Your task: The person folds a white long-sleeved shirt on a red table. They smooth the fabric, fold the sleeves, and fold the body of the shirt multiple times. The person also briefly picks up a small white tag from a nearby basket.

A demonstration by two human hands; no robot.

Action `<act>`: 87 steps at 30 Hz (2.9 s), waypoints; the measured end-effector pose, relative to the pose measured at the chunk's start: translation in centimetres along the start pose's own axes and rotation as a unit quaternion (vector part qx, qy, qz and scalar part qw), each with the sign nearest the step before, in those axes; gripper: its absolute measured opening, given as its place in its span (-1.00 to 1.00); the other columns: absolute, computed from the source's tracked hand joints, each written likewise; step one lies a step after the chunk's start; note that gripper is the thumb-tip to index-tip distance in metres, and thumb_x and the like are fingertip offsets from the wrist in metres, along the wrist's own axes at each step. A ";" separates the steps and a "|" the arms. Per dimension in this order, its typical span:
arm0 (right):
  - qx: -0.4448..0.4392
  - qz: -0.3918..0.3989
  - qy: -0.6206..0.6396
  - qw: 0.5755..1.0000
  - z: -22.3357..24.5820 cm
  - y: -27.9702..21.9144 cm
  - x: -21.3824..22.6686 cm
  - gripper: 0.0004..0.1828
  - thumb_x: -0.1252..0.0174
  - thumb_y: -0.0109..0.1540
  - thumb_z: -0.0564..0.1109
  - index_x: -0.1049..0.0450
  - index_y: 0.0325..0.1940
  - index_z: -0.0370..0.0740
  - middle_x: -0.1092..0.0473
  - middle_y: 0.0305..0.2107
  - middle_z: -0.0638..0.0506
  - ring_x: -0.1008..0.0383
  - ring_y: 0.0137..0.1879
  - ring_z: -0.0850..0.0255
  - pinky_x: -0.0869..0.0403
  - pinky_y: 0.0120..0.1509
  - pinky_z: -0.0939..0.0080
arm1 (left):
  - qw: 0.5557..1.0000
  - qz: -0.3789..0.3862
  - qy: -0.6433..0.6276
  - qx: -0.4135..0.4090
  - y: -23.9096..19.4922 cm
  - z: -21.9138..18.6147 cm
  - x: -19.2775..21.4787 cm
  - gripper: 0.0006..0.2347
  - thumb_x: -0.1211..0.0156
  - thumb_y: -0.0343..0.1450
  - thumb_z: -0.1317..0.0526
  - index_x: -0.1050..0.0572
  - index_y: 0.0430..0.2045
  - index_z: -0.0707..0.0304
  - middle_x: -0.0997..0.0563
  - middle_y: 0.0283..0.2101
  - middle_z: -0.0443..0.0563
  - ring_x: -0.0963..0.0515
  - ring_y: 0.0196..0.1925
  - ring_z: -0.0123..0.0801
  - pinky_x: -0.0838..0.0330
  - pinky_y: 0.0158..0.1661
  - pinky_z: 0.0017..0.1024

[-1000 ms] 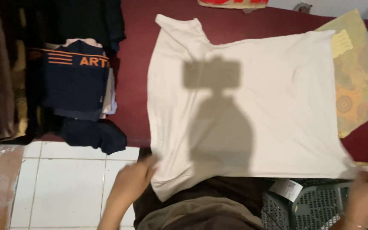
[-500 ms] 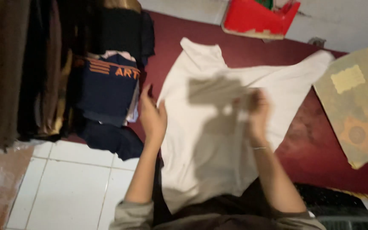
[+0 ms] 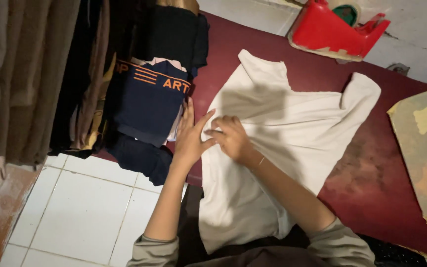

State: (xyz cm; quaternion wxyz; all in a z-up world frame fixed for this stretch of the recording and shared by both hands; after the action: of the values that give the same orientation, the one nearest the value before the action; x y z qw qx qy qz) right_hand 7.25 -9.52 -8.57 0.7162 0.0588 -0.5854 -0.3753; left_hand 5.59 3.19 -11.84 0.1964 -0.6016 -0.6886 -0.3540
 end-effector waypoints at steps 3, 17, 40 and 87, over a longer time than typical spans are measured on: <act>-0.014 -0.034 0.051 0.998 -3.3 -1.3 -1.8 -0.72 -0.24 0.07 -0.25 -0.57 -0.12 -0.24 -0.42 -0.19 -0.13 -0.42 -0.03 -0.08 -0.40 0.08 -0.05 | 1.000 0.019 -0.014 0.012 -0.3 -0.3 0.1 -0.16 -0.63 0.04 0.07 -0.36 0.30 -0.18 0.20 0.55 0.35 0.14 0.58 0.22 0.01 0.40 0.03; -0.023 0.041 0.015 0.999 -1.4 0.4 -1.4 -0.81 -0.24 0.19 -0.23 -0.46 -0.13 -0.31 -0.40 -0.18 -0.23 -0.40 -0.01 -0.17 -0.37 0.15 -0.10 | 0.998 0.007 0.060 -0.011 -0.8 -0.5 -0.3 -0.12 -0.57 0.06 -0.03 -0.30 0.36 -0.17 0.16 0.56 0.29 0.15 0.60 0.10 0.05 0.41 0.05; 0.004 -0.015 -0.048 0.999 -2.7 1.2 -2.2 -0.81 -0.19 0.08 -0.19 -0.51 -0.25 -0.30 -0.46 -0.18 -0.18 -0.43 -0.07 -0.14 -0.41 0.04 -0.10 | 0.997 0.019 0.075 0.009 -0.1 0.5 -0.9 -0.04 -0.57 0.01 -0.10 -0.24 0.39 -0.10 0.16 0.57 0.26 0.16 0.60 0.07 0.07 0.44 0.01; 0.005 -0.009 -0.104 0.995 -3.3 3.0 1.1 -0.87 -0.22 0.13 -0.16 -0.49 -0.26 -0.19 -0.48 -0.23 -0.05 -0.50 -0.05 0.01 -0.39 -0.03 -0.04 | 0.995 -0.003 0.079 0.064 2.3 -0.1 -1.0 -0.22 -0.54 0.12 -0.07 -0.33 0.31 -0.33 0.06 0.54 0.24 0.03 0.55 0.09 -0.11 0.34 0.00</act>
State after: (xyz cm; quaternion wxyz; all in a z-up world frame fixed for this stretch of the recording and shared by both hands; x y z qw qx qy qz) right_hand 11.60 -9.16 -7.14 0.6478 0.0288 -0.6578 -0.3831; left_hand 8.03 2.46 -11.90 0.2875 -0.5556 -0.6941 -0.3563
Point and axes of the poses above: each hand's wrist, its own y-axis towards the middle knuckle, its own x-axis out of the back of the hand, z = x × y, the point moved 7 cm from there along y, towards the middle knuckle
